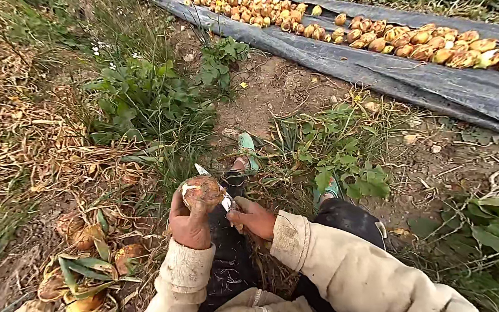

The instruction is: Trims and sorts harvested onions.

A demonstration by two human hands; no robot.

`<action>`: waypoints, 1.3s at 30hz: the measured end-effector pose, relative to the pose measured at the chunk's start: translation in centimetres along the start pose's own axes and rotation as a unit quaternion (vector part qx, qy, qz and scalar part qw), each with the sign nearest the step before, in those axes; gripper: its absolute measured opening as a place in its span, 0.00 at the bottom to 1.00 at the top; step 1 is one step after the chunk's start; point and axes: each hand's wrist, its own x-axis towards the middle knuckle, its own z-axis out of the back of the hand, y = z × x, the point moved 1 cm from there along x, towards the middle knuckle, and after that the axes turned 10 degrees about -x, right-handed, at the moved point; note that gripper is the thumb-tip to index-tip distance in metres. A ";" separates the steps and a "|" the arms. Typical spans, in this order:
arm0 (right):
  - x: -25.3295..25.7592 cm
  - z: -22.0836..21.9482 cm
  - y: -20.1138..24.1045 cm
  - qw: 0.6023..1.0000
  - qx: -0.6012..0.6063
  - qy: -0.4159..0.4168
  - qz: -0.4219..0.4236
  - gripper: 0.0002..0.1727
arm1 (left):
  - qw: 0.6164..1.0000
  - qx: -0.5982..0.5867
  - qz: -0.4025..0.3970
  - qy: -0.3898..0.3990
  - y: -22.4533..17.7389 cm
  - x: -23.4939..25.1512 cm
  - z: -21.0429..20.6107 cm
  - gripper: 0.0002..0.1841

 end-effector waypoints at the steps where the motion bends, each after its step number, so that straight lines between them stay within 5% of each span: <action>1: 0.2 0.1 0.0 1.000 0.009 -0.021 0.021 0.33 | 1.000 0.013 0.007 0.010 0.2 -0.5 0.2 0.43; 8: -0.2 0.8 -0.2 0.992 -0.013 -0.099 0.077 0.24 | 0.992 0.123 -0.019 0.009 -3.6 4.0 -0.8 0.54; 11: -0.4 0.5 -0.2 0.992 -0.112 -0.023 0.062 0.27 | 0.991 0.115 -0.069 -0.001 -5.6 5.7 -0.5 0.46; 15: -0.2 -0.8 0.0 0.973 -0.209 0.088 0.031 0.34 | 0.979 0.153 -0.133 -0.024 -6.0 3.8 0.8 0.46; 21: -0.3 -1.2 0.2 0.993 -0.089 0.036 0.072 0.33 | 0.987 0.156 -0.042 0.003 -2.3 -3.0 4.3 0.51; 26: -0.5 -1.3 -0.7 0.996 0.008 -0.024 0.087 0.23 | 0.991 0.073 0.104 0.036 -1.4 -3.6 5.7 0.52; 32: -0.3 -0.3 -0.5 0.987 -0.142 -0.012 0.070 0.30 | 0.941 0.211 0.157 0.212 -3.2 -1.6 7.1 0.47; 39: 0.3 1.7 -0.4 0.968 -0.239 -0.008 0.083 0.33 | 0.935 0.332 0.097 0.077 -7.3 0.7 6.0 0.40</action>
